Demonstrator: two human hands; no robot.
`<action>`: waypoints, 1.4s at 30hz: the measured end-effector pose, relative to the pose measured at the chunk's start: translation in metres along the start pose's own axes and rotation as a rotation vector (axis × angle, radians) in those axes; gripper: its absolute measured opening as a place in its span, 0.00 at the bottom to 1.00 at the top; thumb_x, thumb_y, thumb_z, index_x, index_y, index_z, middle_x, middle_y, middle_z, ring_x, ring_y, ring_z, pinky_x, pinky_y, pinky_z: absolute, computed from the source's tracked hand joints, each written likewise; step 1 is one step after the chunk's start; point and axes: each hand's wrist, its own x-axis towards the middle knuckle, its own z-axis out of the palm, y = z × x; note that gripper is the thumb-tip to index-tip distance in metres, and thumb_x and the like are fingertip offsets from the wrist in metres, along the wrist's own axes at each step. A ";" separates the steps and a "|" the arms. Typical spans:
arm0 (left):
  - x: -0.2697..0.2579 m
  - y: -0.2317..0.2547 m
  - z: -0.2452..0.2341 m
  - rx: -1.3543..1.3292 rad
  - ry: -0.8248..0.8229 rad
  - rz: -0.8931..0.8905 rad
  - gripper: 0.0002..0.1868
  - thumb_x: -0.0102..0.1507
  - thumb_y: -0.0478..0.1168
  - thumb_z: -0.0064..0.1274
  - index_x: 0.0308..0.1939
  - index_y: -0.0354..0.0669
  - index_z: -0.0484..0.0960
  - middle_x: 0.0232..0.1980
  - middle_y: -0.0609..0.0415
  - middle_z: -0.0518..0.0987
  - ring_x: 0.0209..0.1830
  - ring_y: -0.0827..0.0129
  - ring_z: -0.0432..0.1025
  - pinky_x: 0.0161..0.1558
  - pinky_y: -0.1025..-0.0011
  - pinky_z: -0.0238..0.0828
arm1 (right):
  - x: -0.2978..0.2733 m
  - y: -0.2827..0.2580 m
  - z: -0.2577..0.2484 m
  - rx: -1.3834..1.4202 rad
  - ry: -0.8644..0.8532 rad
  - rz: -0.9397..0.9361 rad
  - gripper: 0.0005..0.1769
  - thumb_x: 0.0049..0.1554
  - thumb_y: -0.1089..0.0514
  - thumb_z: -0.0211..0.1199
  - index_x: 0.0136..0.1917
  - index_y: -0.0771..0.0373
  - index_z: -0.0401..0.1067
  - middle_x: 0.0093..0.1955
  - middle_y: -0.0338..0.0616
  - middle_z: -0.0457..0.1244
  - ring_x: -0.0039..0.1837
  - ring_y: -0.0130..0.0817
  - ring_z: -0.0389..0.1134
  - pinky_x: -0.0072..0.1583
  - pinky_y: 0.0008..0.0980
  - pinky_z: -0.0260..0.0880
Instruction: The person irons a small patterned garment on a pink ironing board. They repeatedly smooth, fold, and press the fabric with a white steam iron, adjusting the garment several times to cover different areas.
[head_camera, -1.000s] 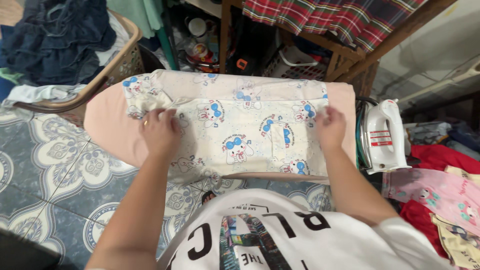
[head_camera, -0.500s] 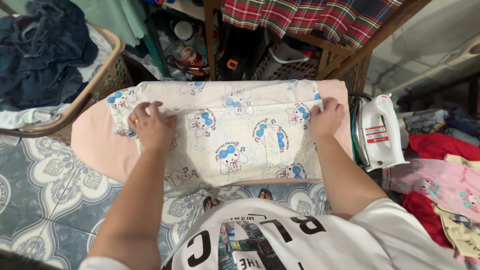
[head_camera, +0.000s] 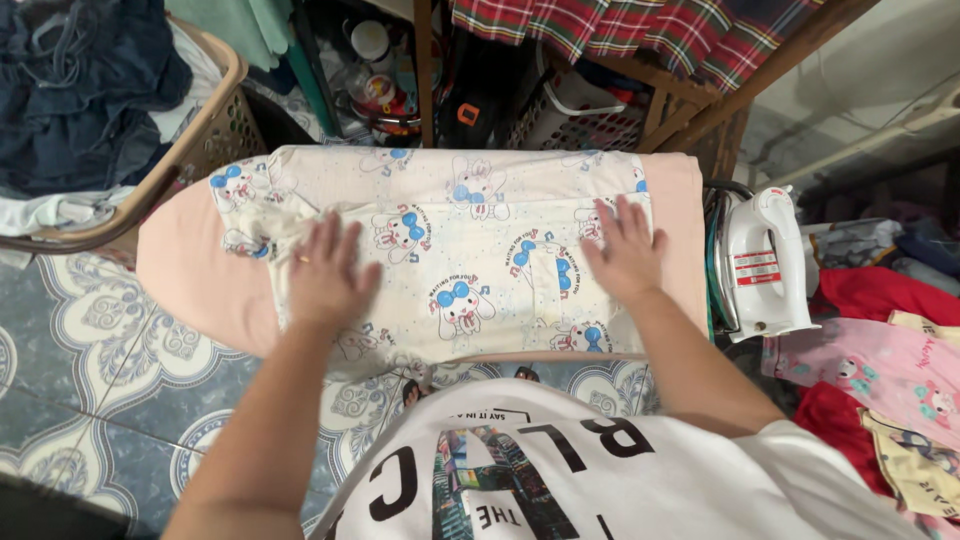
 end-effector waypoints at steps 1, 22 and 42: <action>0.000 -0.007 -0.003 -0.013 0.008 -0.054 0.38 0.63 0.60 0.47 0.75 0.53 0.65 0.81 0.41 0.53 0.82 0.48 0.46 0.74 0.43 0.43 | 0.001 0.006 -0.001 0.021 0.006 0.028 0.37 0.62 0.37 0.53 0.80 0.48 0.54 0.84 0.49 0.42 0.83 0.48 0.38 0.72 0.70 0.36; -0.071 0.052 0.040 -0.014 0.023 -0.080 0.41 0.64 0.62 0.46 0.77 0.50 0.61 0.83 0.38 0.51 0.83 0.45 0.44 0.73 0.36 0.36 | -0.110 0.059 0.021 0.116 0.191 -0.179 0.44 0.55 0.42 0.60 0.79 0.59 0.54 0.82 0.54 0.47 0.83 0.55 0.44 0.74 0.64 0.44; -0.037 0.291 0.103 -0.128 -0.142 0.333 0.42 0.63 0.61 0.48 0.75 0.44 0.58 0.81 0.42 0.51 0.80 0.47 0.45 0.73 0.40 0.40 | -0.032 0.242 -0.069 0.616 0.050 0.492 0.26 0.59 0.45 0.66 0.60 0.68 0.68 0.41 0.47 0.68 0.36 0.36 0.69 0.40 0.37 0.69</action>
